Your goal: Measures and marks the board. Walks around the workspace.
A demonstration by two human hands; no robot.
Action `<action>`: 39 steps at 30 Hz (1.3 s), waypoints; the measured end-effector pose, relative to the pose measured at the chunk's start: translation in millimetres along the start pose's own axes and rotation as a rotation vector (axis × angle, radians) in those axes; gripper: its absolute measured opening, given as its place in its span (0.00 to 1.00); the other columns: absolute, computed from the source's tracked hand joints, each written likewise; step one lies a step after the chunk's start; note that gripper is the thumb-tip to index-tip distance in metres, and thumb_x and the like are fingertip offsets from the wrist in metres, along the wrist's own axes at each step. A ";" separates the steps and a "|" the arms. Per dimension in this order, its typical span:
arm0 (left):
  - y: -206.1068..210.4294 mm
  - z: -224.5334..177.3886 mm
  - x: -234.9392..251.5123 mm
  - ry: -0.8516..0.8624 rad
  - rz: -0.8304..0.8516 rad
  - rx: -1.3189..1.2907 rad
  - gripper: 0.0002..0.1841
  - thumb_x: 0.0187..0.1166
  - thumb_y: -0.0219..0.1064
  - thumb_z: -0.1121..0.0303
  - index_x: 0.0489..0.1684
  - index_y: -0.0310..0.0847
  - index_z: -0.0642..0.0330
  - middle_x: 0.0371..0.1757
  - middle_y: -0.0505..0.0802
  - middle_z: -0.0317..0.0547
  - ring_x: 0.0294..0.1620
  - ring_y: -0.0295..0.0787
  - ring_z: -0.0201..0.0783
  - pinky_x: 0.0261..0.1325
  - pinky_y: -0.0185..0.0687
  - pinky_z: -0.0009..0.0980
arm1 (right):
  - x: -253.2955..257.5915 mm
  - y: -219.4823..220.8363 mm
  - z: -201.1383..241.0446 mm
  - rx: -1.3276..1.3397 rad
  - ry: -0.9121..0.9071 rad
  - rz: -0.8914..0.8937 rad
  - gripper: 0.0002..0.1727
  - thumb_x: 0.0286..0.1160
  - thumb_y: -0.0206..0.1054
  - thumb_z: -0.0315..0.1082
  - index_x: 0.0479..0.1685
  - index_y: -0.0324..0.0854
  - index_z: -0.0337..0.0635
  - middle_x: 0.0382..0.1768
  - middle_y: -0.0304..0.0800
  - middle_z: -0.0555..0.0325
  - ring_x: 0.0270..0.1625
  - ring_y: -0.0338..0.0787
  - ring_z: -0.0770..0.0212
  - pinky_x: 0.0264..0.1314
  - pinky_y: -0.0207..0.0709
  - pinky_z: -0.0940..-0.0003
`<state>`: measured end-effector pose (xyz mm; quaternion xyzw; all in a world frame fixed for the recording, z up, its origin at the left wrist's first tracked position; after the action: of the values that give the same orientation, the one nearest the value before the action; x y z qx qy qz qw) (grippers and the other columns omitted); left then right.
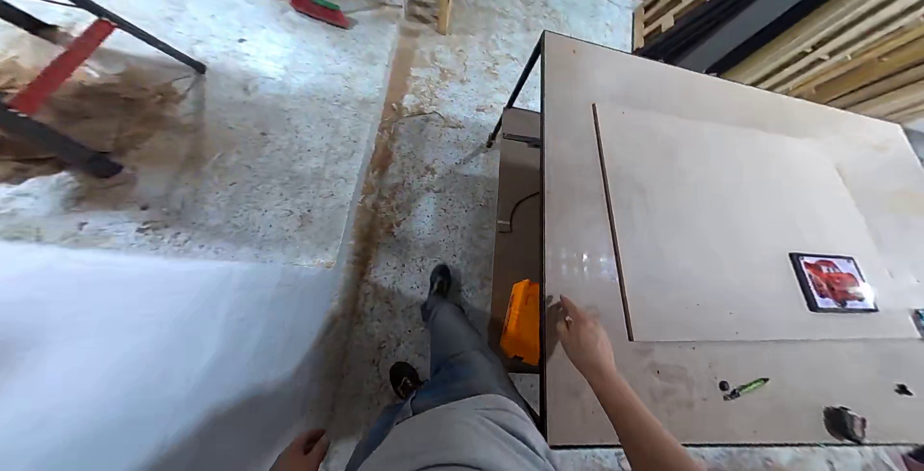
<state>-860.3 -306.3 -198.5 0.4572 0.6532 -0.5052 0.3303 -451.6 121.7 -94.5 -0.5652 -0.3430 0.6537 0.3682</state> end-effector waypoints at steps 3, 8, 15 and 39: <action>-11.5 -52.6 34.5 0.000 0.024 0.038 0.22 0.86 0.63 0.61 0.73 0.80 0.65 0.61 0.93 0.61 0.61 0.92 0.55 0.70 0.82 0.58 | 61.0 -41.1 35.5 0.048 -0.047 -0.049 0.28 0.85 0.59 0.42 0.85 0.75 0.55 0.70 0.89 0.53 0.64 0.92 0.48 0.65 0.84 0.40; -31.2 -151.3 85.5 -0.046 0.011 0.054 0.22 0.85 0.63 0.61 0.72 0.81 0.65 0.60 0.93 0.62 0.61 0.92 0.58 0.69 0.81 0.61 | 234.6 -136.5 104.6 0.075 -0.133 -0.141 0.26 0.86 0.61 0.40 0.82 0.76 0.50 0.72 0.87 0.48 0.68 0.89 0.43 0.69 0.80 0.35; -44.5 -383.2 201.7 0.059 0.038 0.237 0.19 0.86 0.63 0.62 0.71 0.83 0.60 0.61 0.92 0.60 0.64 0.89 0.59 0.70 0.79 0.64 | 513.2 -265.8 179.6 0.047 -0.292 -0.236 0.31 0.87 0.60 0.45 0.88 0.68 0.43 0.86 0.71 0.46 0.85 0.75 0.44 0.84 0.69 0.37; 305.7 -1123.2 474.5 0.873 0.638 1.025 0.22 0.86 0.56 0.80 0.77 0.68 0.78 0.80 0.75 0.70 0.85 0.68 0.63 0.85 0.64 0.54 | 694.9 -270.9 182.8 0.045 -0.281 -0.522 0.52 0.76 0.44 0.78 0.93 0.62 0.50 0.93 0.57 0.48 0.95 0.55 0.41 0.94 0.47 0.27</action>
<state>-714.1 921.0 -427.1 0.8804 0.2429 -0.3987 -0.0832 -670.0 853.4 -175.3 -0.3537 -0.5097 0.6162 0.4852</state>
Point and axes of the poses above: each hand's wrist, its own x-axis towards the middle knuckle, its own y-axis out of the palm, z = x × y, the point moved 6 cm from there along x, towards the middle knuckle
